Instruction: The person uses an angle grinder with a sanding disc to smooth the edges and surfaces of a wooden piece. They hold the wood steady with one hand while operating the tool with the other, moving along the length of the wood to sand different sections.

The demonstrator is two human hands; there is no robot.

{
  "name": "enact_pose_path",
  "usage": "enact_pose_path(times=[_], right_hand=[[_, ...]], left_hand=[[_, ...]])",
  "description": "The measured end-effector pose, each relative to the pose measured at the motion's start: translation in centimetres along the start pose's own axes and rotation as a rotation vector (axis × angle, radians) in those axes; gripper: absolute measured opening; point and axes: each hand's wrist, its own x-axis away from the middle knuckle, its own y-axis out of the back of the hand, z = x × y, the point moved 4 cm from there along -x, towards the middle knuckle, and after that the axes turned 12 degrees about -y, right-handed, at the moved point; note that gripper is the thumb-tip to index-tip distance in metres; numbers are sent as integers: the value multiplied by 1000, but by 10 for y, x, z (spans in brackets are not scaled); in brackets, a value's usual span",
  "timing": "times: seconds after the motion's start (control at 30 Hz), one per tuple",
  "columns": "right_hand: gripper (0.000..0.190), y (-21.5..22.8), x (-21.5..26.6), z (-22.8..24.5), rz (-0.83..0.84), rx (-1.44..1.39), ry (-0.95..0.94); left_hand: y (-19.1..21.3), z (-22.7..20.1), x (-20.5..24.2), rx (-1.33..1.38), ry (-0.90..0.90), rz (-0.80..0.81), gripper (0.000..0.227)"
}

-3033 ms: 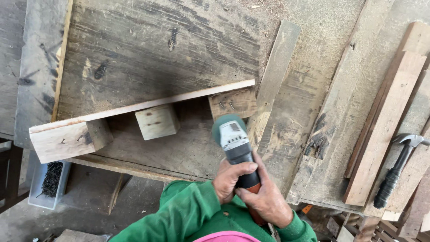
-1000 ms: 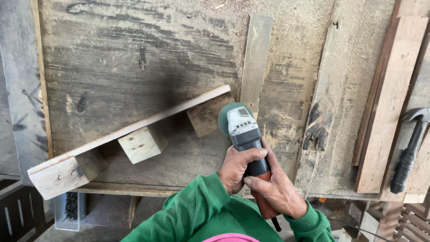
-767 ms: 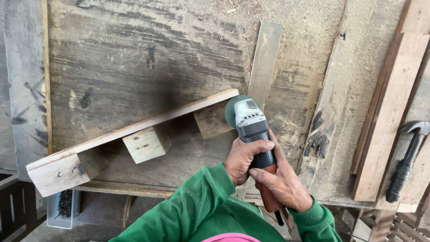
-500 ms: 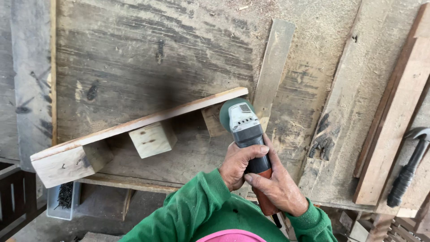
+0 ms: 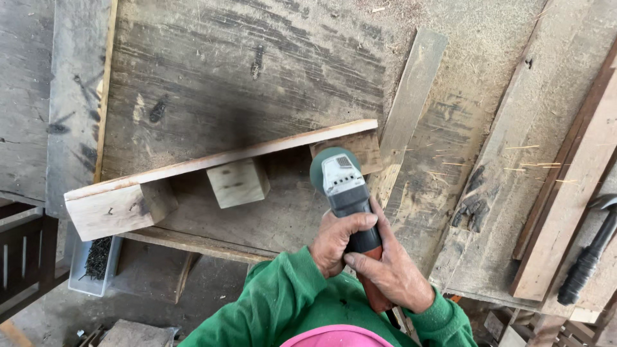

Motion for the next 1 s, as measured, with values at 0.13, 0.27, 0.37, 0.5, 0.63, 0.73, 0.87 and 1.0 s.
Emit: enact_pose_path(times=[0.13, 0.27, 0.37, 0.5, 0.63, 0.73, 0.87, 1.0], right_hand=[[110, 0, -6, 16, 9, 23, 174], [112, -7, 2, 0, 19, -22, 17], [116, -11, -5, 5, 22, -36, -16], [103, -15, -3, 34, 53, 91, 507], [110, -24, -3, 18, 56, -93, 13], [111, -23, -10, 44, 8, -24, 59], [112, -26, 4, 27, 3, -64, -100], [103, -13, -13, 46, -36, 53, 243]], left_hand=[[1, -7, -16, -49, 0, -54, 43], [1, -5, -1, 14, 9, -20, 39], [0, -21, -3, -6, -2, -28, 39], [2, -35, -10, -62, -3, -63, 39], [10, -29, -2, -48, -5, -58, 34], [8, -40, -24, -39, 11, -74, 36], [12, -22, -1, -10, 24, -77, 35], [6, -36, -32, -6, -6, 4, 37]])
